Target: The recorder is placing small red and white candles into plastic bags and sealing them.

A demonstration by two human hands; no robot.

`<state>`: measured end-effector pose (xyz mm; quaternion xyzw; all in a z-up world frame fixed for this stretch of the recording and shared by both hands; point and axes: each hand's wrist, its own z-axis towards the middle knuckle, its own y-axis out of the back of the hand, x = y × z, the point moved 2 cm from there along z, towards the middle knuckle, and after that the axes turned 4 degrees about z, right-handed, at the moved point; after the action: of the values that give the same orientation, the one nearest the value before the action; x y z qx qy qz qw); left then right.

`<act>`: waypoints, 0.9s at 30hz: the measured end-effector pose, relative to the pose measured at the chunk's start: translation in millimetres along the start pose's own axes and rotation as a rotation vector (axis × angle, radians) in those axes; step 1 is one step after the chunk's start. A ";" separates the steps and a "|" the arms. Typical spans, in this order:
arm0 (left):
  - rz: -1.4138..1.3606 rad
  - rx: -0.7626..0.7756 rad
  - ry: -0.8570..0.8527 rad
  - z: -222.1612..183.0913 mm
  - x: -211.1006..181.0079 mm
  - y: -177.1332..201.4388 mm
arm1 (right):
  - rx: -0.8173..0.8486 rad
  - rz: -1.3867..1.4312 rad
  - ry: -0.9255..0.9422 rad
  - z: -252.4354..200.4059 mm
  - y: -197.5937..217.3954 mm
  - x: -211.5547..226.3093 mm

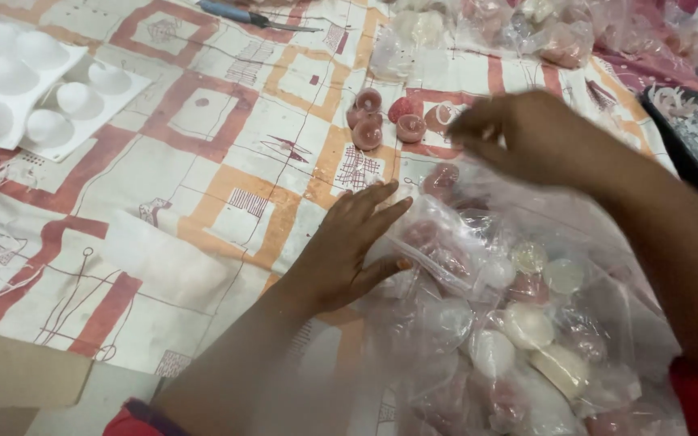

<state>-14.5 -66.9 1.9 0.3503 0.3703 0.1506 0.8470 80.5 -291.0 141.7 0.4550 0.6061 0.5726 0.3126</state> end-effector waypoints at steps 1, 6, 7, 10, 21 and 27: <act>0.007 -0.052 0.002 -0.2 0.9 3.9 | -0.169 -0.083 0.083 31.5 12.1 -14.5; 0.110 -0.187 0.056 -2.7 13.0 8.8 | -0.168 -0.520 0.119 170.6 -42.5 -88.5; 0.134 -0.214 0.059 -3.9 14.1 9.3 | -0.115 -0.625 0.085 185.4 -55.2 -89.3; 0.162 -0.285 0.085 -2.0 14.5 8.2 | -0.124 -0.615 0.117 229.5 -67.6 -109.2; 0.006 -0.360 0.096 -2.3 16.1 13.7 | -0.110 -0.090 0.049 273.3 -99.0 -176.8; 0.001 -0.354 0.127 -2.7 17.5 19.2 | -0.265 -0.125 0.074 268.9 -90.5 -176.4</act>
<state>-4.5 -43.0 5.0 0.1860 0.3906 0.2355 0.8703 373.9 -334.9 -11.9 0.3499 0.5632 0.6435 0.3825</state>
